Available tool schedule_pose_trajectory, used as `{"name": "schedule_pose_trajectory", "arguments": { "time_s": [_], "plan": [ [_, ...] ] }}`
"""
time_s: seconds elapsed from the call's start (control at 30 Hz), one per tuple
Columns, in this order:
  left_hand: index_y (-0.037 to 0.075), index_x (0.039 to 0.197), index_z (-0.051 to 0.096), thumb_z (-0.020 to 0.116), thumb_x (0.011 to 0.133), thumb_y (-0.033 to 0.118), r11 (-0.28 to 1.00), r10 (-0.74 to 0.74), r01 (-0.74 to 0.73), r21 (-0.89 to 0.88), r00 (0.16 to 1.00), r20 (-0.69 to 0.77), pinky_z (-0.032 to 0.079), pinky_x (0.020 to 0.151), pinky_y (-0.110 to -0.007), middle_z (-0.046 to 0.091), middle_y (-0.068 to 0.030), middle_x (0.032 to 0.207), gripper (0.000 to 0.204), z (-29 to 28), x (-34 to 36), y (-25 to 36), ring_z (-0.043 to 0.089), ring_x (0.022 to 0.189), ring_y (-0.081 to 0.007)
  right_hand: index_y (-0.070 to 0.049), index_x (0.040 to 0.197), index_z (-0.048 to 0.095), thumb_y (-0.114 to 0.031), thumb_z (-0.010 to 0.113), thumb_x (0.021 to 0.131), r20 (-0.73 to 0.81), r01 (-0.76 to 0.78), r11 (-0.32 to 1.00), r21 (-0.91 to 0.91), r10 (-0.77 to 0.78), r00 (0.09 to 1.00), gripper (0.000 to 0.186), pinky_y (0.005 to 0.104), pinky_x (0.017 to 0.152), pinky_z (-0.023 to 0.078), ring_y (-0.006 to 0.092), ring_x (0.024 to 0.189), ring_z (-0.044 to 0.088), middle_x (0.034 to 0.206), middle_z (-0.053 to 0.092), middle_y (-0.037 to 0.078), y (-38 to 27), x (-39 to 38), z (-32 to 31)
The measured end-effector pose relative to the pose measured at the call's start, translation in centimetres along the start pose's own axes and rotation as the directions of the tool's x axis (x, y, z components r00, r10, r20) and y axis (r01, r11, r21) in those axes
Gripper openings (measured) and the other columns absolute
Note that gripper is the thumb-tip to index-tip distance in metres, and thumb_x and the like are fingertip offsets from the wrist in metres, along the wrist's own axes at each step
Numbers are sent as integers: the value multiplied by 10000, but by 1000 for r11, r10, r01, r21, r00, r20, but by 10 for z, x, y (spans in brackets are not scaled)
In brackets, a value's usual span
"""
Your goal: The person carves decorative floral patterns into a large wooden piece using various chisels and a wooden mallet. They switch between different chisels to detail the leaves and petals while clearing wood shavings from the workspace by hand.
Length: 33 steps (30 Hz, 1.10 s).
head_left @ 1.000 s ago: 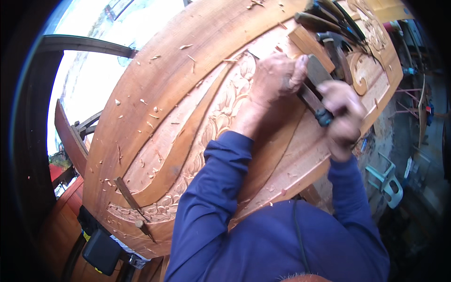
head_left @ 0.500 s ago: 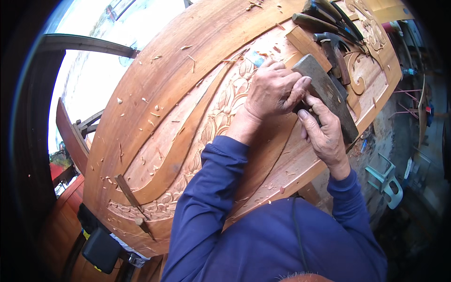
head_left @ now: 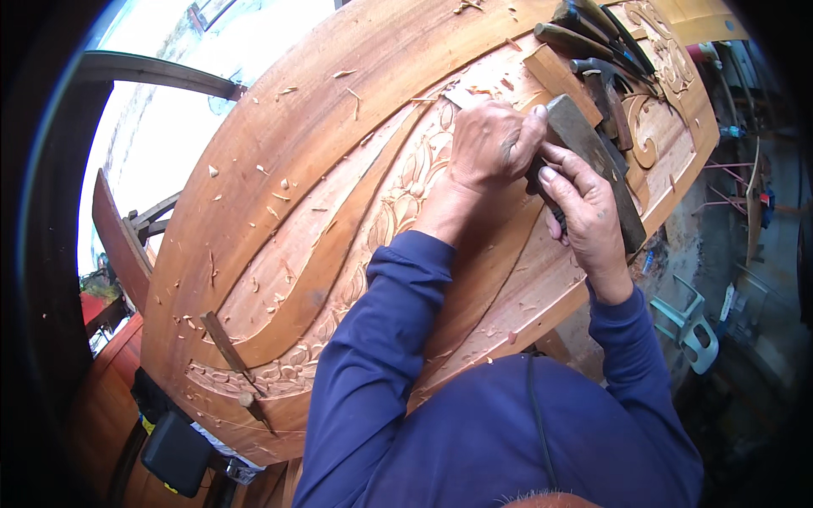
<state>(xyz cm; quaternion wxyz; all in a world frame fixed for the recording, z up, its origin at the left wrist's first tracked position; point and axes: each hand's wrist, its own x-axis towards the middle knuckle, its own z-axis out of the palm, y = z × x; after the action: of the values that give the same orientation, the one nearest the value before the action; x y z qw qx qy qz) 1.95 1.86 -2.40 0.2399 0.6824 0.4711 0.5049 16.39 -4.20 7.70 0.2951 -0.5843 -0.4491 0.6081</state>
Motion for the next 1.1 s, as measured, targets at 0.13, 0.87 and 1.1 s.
{"name": "schedule_pose_trajectory", "arguments": {
  "time_s": [0.13, 0.87, 1.1],
  "plan": [
    [96, 566, 636, 578, 1003, 269, 998, -16, 12, -66, 998, -61, 483, 534, -451, 582, -138, 526, 473, 4, -3, -4, 612, 519, -341, 21, 1370, 622, -129, 566, 1063, 94, 186, 932, -310, -164, 982, 346, 228, 641, 526, 96, 738, 634, 989, 682, 99, 2, -2, -9],
    [97, 672, 668, 555, 1033, 330, 993, 75, -63, -103, 991, 115, 463, 575, -416, 609, -102, 596, 444, 2, 2, 6, 579, 559, -300, 9, 1431, 552, -77, 552, 1051, 35, 72, 991, -109, -69, 997, 389, 192, 480, 415, 25, 538, 506, 948, 688, 56, 8, -5, -18],
    [86, 639, 692, 555, 1064, 342, 994, -2, 5, -111, 1000, 30, 470, 581, -417, 622, -114, 583, 515, 11, 9, -2, 578, 561, -308, 10, 1374, 611, -90, 564, 1052, -12, 57, 986, -158, -60, 998, 340, 197, 545, 439, 51, 610, 560, 996, 691, 64, -4, 3, -13]
  ]
}}
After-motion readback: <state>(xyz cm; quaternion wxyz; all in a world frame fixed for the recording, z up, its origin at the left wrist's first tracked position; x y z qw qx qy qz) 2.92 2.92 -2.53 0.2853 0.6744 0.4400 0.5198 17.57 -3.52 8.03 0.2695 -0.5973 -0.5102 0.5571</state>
